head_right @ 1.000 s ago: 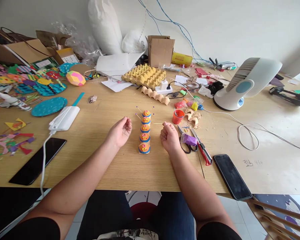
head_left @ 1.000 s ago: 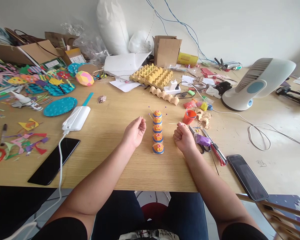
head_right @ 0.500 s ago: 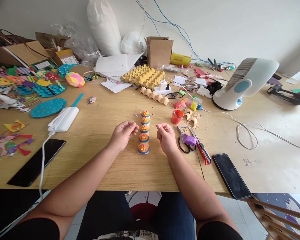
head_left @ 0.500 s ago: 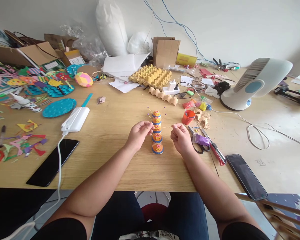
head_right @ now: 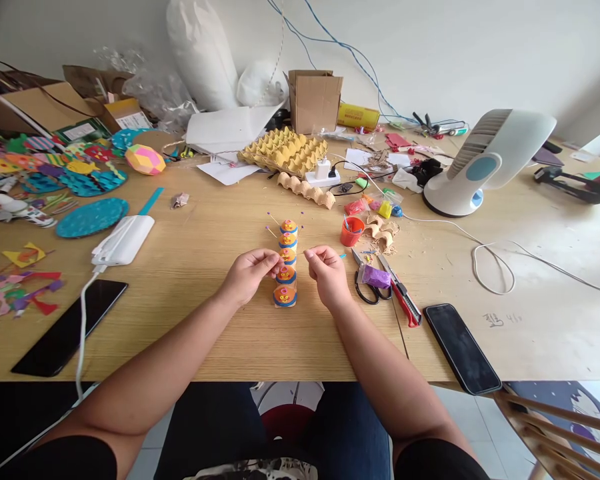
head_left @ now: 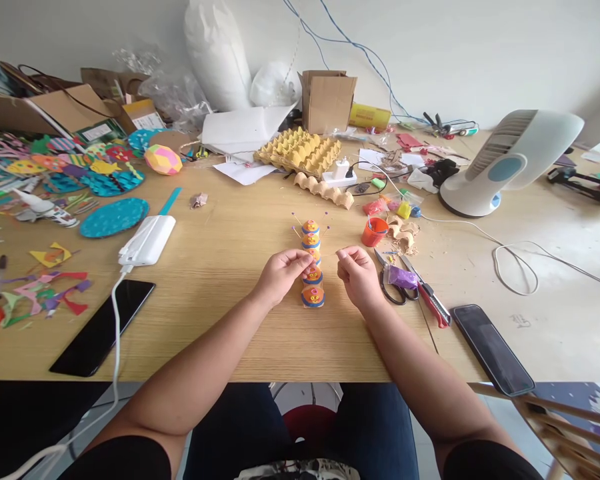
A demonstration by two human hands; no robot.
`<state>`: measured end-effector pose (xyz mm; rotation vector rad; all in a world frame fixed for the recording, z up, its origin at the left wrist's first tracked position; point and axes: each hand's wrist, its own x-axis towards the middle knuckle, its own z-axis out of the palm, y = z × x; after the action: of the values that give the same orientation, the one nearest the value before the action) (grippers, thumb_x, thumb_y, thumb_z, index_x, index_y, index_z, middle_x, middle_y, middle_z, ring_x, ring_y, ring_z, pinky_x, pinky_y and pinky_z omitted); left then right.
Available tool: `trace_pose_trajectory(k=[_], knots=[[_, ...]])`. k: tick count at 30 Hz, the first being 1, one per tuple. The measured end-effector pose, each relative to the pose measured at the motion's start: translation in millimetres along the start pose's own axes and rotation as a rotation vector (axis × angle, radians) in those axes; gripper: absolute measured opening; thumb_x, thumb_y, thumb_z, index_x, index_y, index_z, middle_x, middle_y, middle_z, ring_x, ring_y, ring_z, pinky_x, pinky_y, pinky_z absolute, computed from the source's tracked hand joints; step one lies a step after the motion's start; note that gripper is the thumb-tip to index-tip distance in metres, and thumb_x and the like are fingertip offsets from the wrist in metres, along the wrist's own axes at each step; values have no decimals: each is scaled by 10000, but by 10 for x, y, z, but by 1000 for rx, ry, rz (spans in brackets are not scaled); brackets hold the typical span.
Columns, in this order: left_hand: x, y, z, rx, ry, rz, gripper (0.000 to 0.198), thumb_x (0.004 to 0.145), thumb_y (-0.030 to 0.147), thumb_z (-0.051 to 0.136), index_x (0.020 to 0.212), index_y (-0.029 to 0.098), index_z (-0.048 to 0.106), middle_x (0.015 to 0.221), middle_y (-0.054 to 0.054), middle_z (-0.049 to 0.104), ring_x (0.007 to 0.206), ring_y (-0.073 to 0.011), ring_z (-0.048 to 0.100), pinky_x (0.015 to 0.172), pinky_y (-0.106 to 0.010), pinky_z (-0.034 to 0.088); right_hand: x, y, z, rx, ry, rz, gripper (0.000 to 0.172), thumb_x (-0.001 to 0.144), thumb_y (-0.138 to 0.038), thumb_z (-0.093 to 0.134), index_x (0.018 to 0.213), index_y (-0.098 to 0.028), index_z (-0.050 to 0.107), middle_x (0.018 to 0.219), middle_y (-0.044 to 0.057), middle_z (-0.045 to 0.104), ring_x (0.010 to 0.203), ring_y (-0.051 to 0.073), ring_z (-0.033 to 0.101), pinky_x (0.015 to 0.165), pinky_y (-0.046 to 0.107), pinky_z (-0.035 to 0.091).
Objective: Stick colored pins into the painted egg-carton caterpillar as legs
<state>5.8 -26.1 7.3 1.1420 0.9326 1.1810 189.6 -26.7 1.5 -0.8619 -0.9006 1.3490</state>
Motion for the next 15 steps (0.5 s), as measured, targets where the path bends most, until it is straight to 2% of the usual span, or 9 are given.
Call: trace_pose_trajectory(k=[5,9,15], knots=[[-3,3,2,-11,38,16,332,776,482,793,791,154,746,751,-53,708,644,-116,581,637,-245,481,-30,-18,30,-114,-1,-34,288,741,-443,819,763,-218,640,561,-71,432,492,70,297,461,227,225],[-6,-2,6,-5,25,14,328,784,482,784,787,157,743,723,-43,699,637,-117,579,629,-243,475,-56,-55,71,-196,-17,-38,308,716,-483,823,772,-210,692,635,-32,533,533,81,352,475,236,269],[8,-15,-4,-45,18,-34,306,745,439,827,842,157,754,773,-42,716,646,-104,581,634,-233,476,-37,-25,34,-116,14,-24,263,752,-449,801,774,-216,681,562,-65,438,495,72,290,466,238,217]])
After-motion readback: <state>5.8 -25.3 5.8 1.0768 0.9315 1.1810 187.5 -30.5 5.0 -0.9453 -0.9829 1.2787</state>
